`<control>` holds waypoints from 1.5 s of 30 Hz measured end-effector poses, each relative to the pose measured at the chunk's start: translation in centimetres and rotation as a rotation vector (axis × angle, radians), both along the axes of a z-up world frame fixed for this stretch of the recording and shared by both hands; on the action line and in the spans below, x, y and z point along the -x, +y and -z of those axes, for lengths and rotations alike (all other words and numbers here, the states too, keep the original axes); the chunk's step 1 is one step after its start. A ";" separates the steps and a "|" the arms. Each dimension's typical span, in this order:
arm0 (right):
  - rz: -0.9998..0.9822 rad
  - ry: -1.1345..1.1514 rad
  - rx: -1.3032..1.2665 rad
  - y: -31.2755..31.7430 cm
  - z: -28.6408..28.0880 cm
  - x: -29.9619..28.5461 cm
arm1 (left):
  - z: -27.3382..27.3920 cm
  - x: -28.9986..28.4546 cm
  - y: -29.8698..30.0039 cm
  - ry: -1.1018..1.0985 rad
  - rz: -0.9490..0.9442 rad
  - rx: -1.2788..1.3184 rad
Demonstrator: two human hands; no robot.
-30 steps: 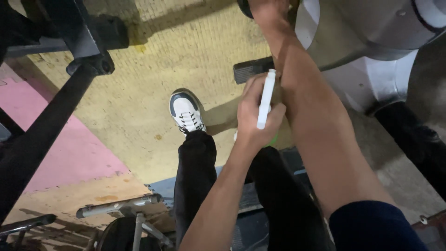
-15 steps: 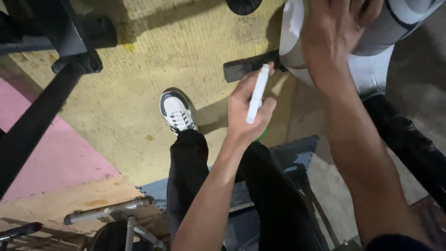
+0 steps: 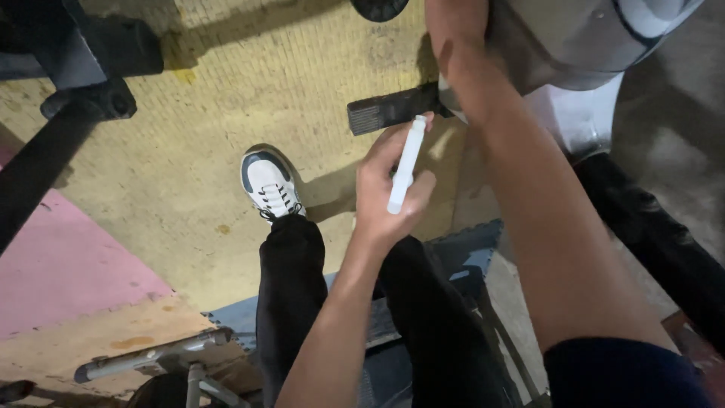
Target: Wiping down cardio equipment such as a stationary bike and elliptical machine with a spray bottle and cloth.
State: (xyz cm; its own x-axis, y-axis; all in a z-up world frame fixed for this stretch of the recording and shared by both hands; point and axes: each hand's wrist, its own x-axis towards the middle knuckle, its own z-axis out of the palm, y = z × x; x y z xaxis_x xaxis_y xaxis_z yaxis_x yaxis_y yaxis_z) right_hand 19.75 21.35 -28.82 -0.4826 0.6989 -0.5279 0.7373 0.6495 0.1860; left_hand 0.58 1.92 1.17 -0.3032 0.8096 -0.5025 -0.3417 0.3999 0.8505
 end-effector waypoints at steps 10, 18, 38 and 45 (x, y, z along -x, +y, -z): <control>-0.571 0.053 -0.301 -8.1 -9.1 1.1 | -0.2 -0.8 -0.3 -0.064 -0.039 -0.006; -0.003 0.474 -0.016 -2.5 -6.1 -1.6 | -1.3 -0.2 -0.4 -0.068 0.055 0.098; -0.251 0.165 -0.243 -6.6 -22.3 -0.9 | -0.9 -2.6 -5.1 -0.013 0.070 0.042; -0.390 0.098 -0.227 -11.3 -13.6 -3.5 | 0.0 -3.6 -7.5 0.231 0.212 0.312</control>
